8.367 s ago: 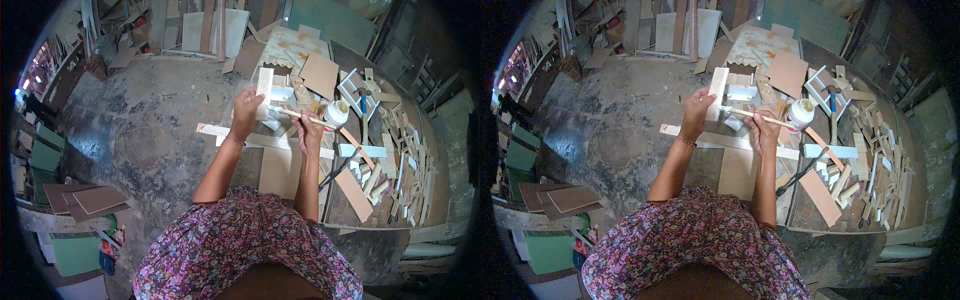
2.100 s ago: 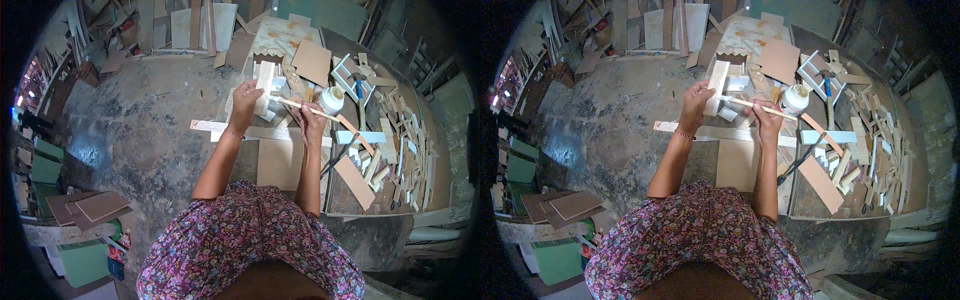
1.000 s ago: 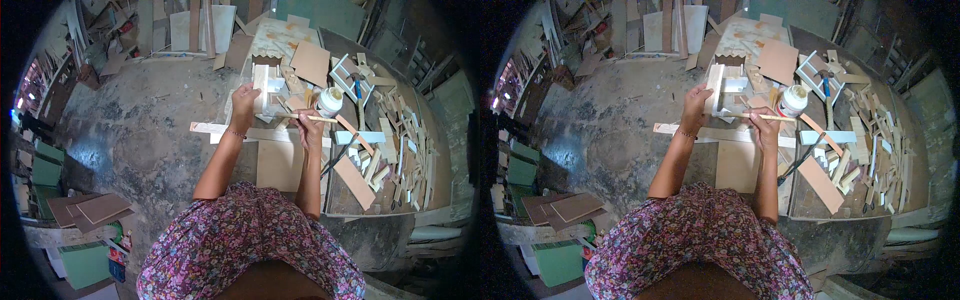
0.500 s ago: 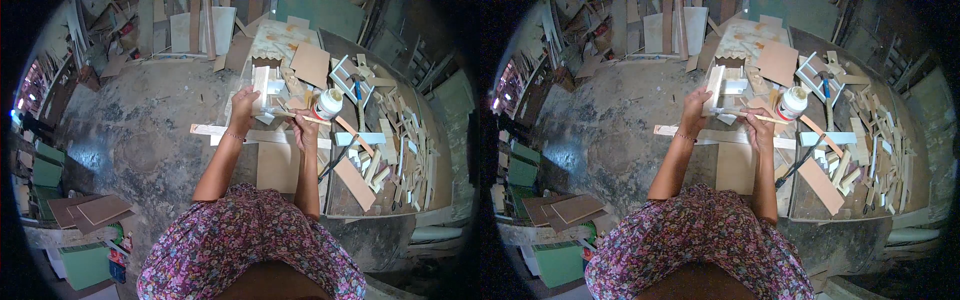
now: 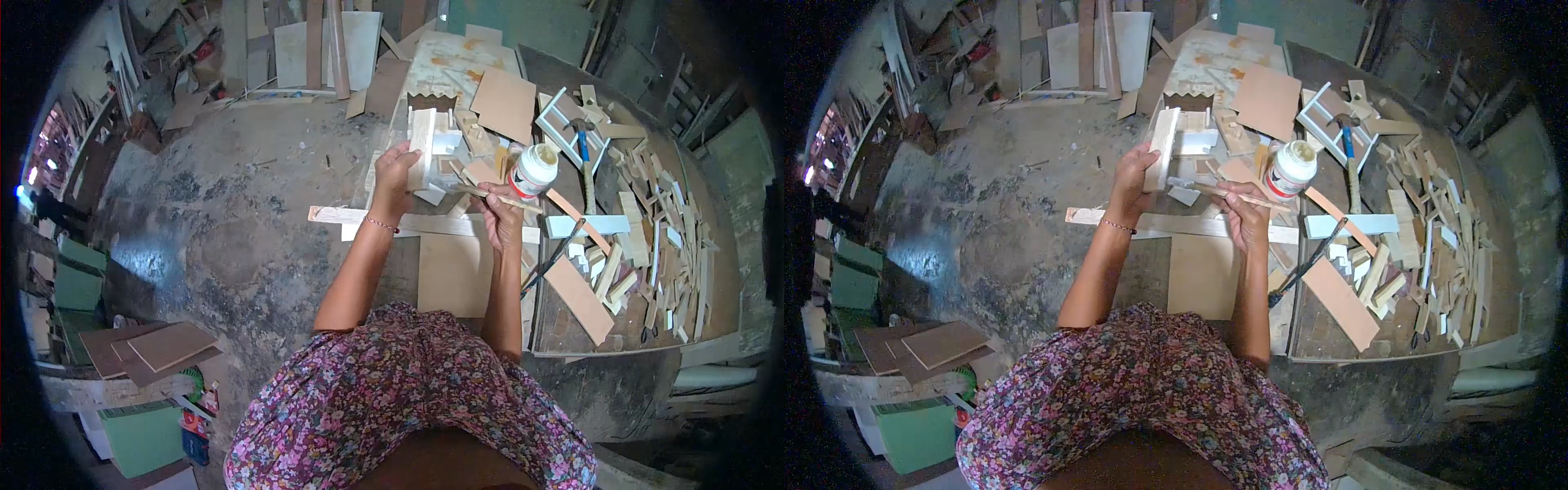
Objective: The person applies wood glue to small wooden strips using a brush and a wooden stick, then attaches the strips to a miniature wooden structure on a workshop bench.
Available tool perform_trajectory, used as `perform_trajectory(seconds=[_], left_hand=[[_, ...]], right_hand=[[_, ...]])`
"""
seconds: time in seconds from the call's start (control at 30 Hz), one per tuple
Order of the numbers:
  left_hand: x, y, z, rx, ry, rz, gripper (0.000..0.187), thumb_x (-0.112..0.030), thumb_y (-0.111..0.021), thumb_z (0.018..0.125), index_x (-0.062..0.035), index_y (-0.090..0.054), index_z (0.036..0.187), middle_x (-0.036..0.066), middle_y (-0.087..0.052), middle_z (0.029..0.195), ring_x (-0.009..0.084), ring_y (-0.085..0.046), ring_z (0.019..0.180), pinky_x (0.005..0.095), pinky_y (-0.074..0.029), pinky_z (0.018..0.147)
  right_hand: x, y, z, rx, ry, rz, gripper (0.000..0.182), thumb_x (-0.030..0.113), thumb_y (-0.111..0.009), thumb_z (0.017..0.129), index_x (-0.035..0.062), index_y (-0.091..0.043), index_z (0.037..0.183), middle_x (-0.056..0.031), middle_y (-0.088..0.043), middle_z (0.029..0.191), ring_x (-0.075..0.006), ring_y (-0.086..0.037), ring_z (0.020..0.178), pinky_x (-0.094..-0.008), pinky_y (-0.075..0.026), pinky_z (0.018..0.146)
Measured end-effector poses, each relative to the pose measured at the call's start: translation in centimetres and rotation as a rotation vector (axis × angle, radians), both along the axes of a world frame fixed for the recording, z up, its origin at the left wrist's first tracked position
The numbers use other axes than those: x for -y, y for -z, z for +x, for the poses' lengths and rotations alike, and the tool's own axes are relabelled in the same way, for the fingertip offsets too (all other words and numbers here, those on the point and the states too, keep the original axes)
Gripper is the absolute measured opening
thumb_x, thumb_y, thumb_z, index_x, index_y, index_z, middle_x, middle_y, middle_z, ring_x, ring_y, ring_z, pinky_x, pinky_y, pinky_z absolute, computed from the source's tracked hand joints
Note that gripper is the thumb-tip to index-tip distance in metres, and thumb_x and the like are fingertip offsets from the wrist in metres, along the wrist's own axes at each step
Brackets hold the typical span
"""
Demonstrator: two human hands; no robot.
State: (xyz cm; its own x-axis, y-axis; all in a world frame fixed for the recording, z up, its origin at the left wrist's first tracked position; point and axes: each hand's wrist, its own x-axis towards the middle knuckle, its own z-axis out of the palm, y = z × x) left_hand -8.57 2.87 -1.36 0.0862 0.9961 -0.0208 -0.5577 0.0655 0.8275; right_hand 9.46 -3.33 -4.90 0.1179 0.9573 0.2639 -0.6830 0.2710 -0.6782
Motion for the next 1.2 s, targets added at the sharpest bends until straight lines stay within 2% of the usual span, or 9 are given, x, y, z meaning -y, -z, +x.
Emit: perform_trajectory(seconds=[0.23,0.3,0.47,0.57,0.7,0.9,0.93,1.07,1.2], left_hand=[[-0.8,0.3,3.9,-0.185,0.104,0.062,0.030,-0.004,-0.054,0.072,0.0016,-0.048,0.102,0.006,-0.056,0.079,0.0132,-0.054,0.067,0.0233,-0.044,0.058],[-1.3,1.0,6.2,-0.290,0.152,0.175,0.030,-0.006,-0.054,0.074,0.0002,-0.049,0.102,0.004,-0.055,0.076,0.0107,-0.051,0.064,0.0223,-0.043,0.057],[-3.6,3.3,10.8,-0.710,0.181,0.405,0.030,-0.006,-0.056,0.073,-0.0018,-0.051,0.103,0.003,-0.054,0.074,0.0090,-0.050,0.067,0.0218,-0.042,0.059],[-3.5,3.3,12.2,-0.724,0.133,0.424,0.031,-0.006,-0.057,0.072,-0.0012,-0.051,0.102,0.006,-0.056,0.075,0.0122,-0.051,0.068,0.0236,-0.043,0.063],[-3.7,3.5,11.3,-0.957,0.071,0.519,0.030,-0.008,-0.059,0.070,0.0011,-0.053,0.098,0.011,-0.059,0.081,0.0163,-0.055,0.071,0.0259,-0.043,0.068],[-3.3,5.3,8.7,-0.975,0.074,0.435,0.022,-0.009,-0.060,0.066,0.0000,-0.057,0.087,0.015,-0.060,0.080,0.0240,-0.059,0.073,0.0318,-0.045,0.066],[-3.2,5.4,8.3,-0.970,0.081,0.414,0.022,-0.008,-0.059,0.066,0.0000,-0.057,0.087,0.014,-0.060,0.079,0.0236,-0.059,0.073,0.0317,-0.045,0.066],[-1.9,6.0,6.2,-1.007,0.091,0.369,0.021,-0.010,-0.058,0.069,0.0009,-0.057,0.087,0.013,-0.061,0.079,0.0190,-0.058,0.072,0.0287,-0.045,0.065],[-0.7,6.8,4.3,-1.103,0.108,0.375,0.020,-0.009,-0.057,0.070,0.0013,-0.057,0.087,0.013,-0.061,0.078,0.0172,-0.058,0.071,0.0275,-0.044,0.066]], right_hand=[[-0.2,-0.5,4.0,-0.009,0.427,-0.170,0.012,0.003,-0.056,0.074,-0.0040,-0.050,0.081,-0.0159,-0.056,0.085,-0.0200,-0.059,0.066,-0.0241,-0.051,0.057],[-0.2,-1.7,5.7,0.119,0.586,-0.182,0.013,0.005,-0.058,0.074,-0.0033,-0.051,0.083,-0.0113,-0.057,0.078,-0.0129,-0.056,0.060,-0.0173,-0.046,0.052],[-1.6,-2.8,10.0,0.457,0.950,-0.215,0.014,0.007,-0.059,0.074,-0.0010,-0.053,0.082,-0.0059,-0.056,0.069,-0.0087,-0.052,0.061,-0.0163,-0.041,0.053],[-3.2,-3.2,11.8,0.556,0.989,-0.322,0.019,0.014,-0.060,0.074,-0.0022,-0.054,0.083,-0.0066,-0.056,0.074,-0.0122,-0.055,0.065,-0.0213,-0.045,0.058],[-6.2,-1.4,15.3,1.232,1.272,-0.110,0.023,0.022,-0.061,0.071,-0.0009,-0.058,0.070,-0.0115,-0.057,0.062,-0.0203,-0.053,0.051,-0.0311,-0.043,0.052],[-8.5,-0.7,17.1,1.636,1.018,-0.356,0.040,0.035,-0.063,0.066,-0.0044,-0.060,0.069,-0.0179,-0.056,0.055,-0.0309,-0.057,0.055,-0.0386,-0.043,0.054],[-8.0,-1.6,16.5,1.564,0.872,-0.417,0.043,0.031,-0.065,0.065,-0.0076,-0.057,0.082,-0.0219,-0.058,0.070,-0.0308,-0.058,0.066,-0.0388,-0.044,0.059],[-4.8,-0.8,15.3,1.585,1.086,-0.269,0.055,0.021,-0.068,0.064,-0.0096,-0.044,0.104,-0.0259,-0.047,0.105,-0.0294,-0.055,0.085,-0.0337,-0.043,0.069],[0.5,1.6,11.0,1.215,0.926,-0.469,0.038,0.024,-0.062,0.071,-0.0048,-0.053,0.094,-0.0180,-0.057,0.088,-0.0247,-0.056,0.079,-0.0324,-0.043,0.067]])
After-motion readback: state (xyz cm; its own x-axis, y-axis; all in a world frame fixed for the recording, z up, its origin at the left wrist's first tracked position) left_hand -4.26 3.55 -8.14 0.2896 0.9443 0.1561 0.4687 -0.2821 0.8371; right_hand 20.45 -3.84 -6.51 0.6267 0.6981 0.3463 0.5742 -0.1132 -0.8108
